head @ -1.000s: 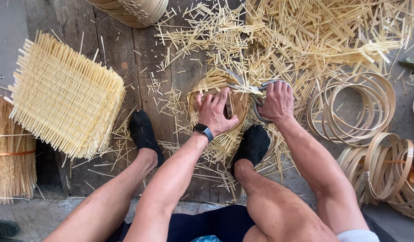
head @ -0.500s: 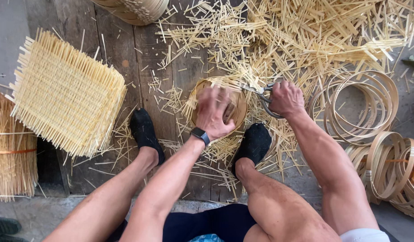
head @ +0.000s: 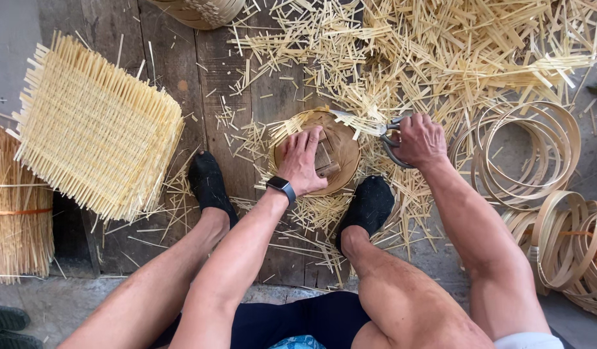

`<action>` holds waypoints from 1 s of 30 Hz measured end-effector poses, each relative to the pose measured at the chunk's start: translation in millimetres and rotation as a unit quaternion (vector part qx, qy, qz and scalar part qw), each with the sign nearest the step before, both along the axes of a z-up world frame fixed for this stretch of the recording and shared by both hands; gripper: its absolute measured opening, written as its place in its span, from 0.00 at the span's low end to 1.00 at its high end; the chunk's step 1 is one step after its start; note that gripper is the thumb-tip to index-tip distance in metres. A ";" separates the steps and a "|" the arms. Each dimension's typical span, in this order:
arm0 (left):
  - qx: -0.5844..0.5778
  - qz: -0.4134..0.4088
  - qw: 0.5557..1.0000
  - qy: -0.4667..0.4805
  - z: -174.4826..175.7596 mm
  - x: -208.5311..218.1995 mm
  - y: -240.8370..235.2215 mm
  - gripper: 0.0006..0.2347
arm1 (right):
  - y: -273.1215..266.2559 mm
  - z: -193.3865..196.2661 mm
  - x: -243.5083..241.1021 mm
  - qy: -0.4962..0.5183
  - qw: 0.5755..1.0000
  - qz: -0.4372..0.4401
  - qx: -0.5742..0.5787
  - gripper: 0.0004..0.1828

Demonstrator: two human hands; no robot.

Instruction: The person sits on the floor and repeatedly places a circular bamboo frame onto a flat woven bamboo mat, then uses shears to trim the excess mat material around the frame's edge. The trimmed pieces are discarded, and the process is repeated with new mats.

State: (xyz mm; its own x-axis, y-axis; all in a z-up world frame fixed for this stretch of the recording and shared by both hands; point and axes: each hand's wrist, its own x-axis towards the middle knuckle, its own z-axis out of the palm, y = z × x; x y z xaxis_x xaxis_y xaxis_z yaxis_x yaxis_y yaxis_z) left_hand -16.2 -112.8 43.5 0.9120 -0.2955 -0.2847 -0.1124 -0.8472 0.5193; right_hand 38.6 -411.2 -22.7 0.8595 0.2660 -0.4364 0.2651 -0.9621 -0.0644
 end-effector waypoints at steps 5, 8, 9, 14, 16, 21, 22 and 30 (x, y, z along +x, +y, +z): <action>0.002 -0.075 0.997 0.003 -2.0 6.1 2.8 0.56 | 3.4 5.9 2.5 -0.102 0.993 0.049 0.014 0.40; 0.026 -0.001 0.999 -0.040 0.3 -3.8 -1.2 0.61 | 7.0 15.6 4.7 0.005 1.000 0.014 -0.003 0.37; -0.013 0.081 0.995 -0.056 0.7 -9.3 -6.2 0.62 | 8.4 18.0 5.8 0.047 0.999 0.004 -0.012 0.35; -0.007 0.203 0.978 -0.043 -4.9 -26.0 -33.6 0.57 | 15.8 19.8 5.4 -0.058 0.998 0.014 0.026 0.33; -0.014 0.168 0.986 0.003 -6.2 -26.6 -31.0 0.55 | 19.7 18.3 5.0 -0.079 0.997 0.024 0.009 0.29; 0.029 0.066 0.996 0.044 -2.5 -15.9 -6.1 0.55 | 15.5 31.3 14.1 0.047 0.999 0.011 -0.017 0.24; 0.025 0.040 0.998 0.040 -2.6 -14.8 -2.2 0.55 | 17.0 33.7 15.6 0.055 0.998 0.004 -0.023 0.27; 0.035 -0.087 0.995 0.027 -9.5 -7.6 17.1 0.56 | 24.4 23.5 14.4 -0.006 0.997 0.066 -0.027 0.36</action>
